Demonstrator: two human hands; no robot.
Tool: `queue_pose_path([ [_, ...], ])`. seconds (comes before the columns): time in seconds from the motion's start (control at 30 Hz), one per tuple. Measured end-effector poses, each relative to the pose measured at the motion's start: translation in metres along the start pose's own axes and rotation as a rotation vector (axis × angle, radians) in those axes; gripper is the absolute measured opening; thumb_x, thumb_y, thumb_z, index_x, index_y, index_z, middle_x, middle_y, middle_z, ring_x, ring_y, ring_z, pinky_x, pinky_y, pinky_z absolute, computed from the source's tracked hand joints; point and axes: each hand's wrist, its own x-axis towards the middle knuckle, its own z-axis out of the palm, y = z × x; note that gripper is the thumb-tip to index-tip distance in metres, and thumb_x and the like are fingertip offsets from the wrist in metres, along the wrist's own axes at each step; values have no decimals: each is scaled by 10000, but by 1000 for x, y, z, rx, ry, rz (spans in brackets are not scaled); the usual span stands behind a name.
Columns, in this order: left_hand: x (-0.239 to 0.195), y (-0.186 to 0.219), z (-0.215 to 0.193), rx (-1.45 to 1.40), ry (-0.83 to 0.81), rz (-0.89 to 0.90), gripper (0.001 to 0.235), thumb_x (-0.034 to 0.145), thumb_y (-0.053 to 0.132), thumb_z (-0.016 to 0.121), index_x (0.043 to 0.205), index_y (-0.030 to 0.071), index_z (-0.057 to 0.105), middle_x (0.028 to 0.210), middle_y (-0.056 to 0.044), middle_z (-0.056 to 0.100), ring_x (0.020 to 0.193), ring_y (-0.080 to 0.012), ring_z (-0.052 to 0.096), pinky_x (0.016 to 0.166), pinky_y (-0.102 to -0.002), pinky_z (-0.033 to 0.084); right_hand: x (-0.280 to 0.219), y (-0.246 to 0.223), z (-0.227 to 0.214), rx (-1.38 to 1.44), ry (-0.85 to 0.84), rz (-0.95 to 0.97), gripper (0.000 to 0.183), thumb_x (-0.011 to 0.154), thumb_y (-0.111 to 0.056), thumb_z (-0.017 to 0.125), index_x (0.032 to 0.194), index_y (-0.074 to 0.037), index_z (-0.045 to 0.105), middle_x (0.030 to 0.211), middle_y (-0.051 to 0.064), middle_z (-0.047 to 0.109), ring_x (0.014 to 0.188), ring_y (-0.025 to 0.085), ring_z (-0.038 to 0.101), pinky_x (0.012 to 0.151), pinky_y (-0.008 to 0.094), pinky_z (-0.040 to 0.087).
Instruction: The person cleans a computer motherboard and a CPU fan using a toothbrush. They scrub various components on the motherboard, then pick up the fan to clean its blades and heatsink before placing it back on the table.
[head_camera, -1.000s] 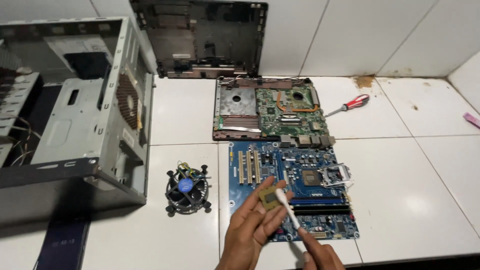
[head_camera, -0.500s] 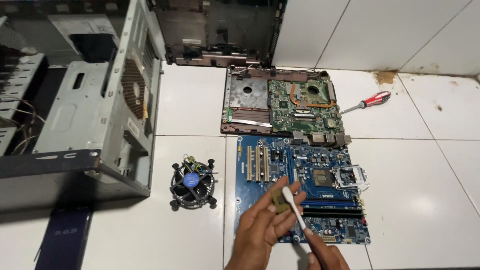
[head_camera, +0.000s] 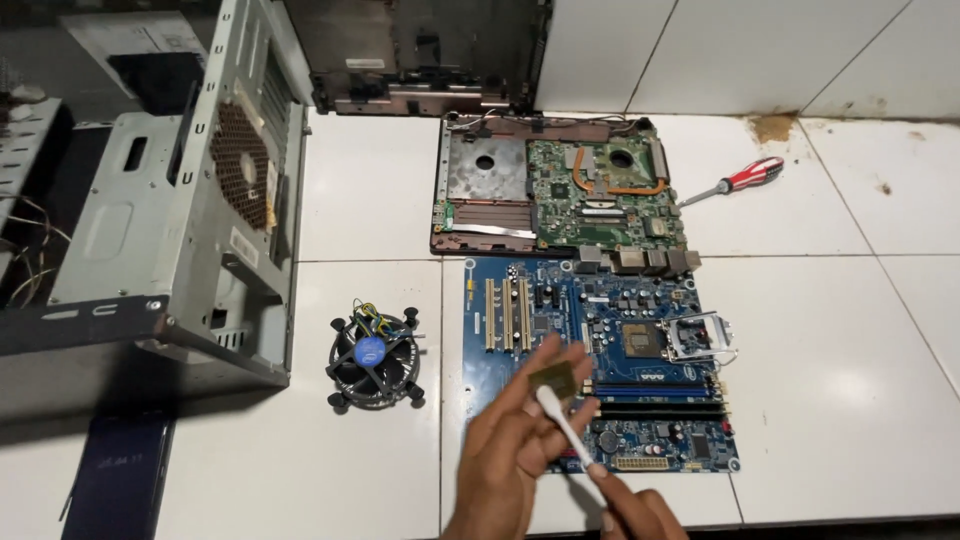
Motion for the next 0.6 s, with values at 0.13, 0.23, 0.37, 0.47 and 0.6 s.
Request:
queue_pose_path([
  [0.13, -3, -1, 2, -160, -28, -45, 568, 1010, 48, 371, 1564, -74, 401, 1520, -317, 573, 1383, -413, 605, 1147, -449, 523, 5, -26, -17, 47, 12, -17, 507, 915, -179, 637, 1375, -386, 677, 644, -50, 528, 466, 111, 500, 546, 229, 410],
  [0.23, 0, 6, 3, -89, -24, 4, 536, 1035, 92, 361, 1537, -88, 422, 1493, -324, 599, 1350, -403, 644, 1124, -428, 554, -7, 31, 10, 71, -49, -41, 606, 845, -175, 679, 1401, -417, 663, 603, -1, 557, 505, 144, 562, 579, 269, 419],
  [0.37, -8, 1, 6, 14, -15, -21, 507, 1072, 221, 452, 1503, -41, 501, 1482, -288, 630, 1351, -360, 655, 1125, -403, 556, 7, -27, -19, 88, 70, -2, 541, 937, -140, 602, 1437, -346, 622, 661, -9, 553, 505, 121, 488, 573, 252, 437],
  [0.47, 1, 19, 0, -14, 118, -12, 559, 1023, 264, 532, 1459, -86, 556, 1427, -317, 690, 1295, -390, 710, 1078, -422, 588, -16, 87, 25, 93, -456, 38, 725, 845, -345, 701, 1522, -509, 501, 666, 1, 768, 613, 180, 763, 640, 278, 494],
  [0.6, -9, 12, 6, 86, 54, -63, 532, 1039, 296, 510, 1464, -18, 569, 1443, -260, 693, 1300, -342, 717, 1068, -412, 606, 0, -19, -6, 87, 116, 61, 568, 923, -72, 574, 1418, -338, 651, 682, 21, 546, 516, 149, 509, 607, 275, 461],
])
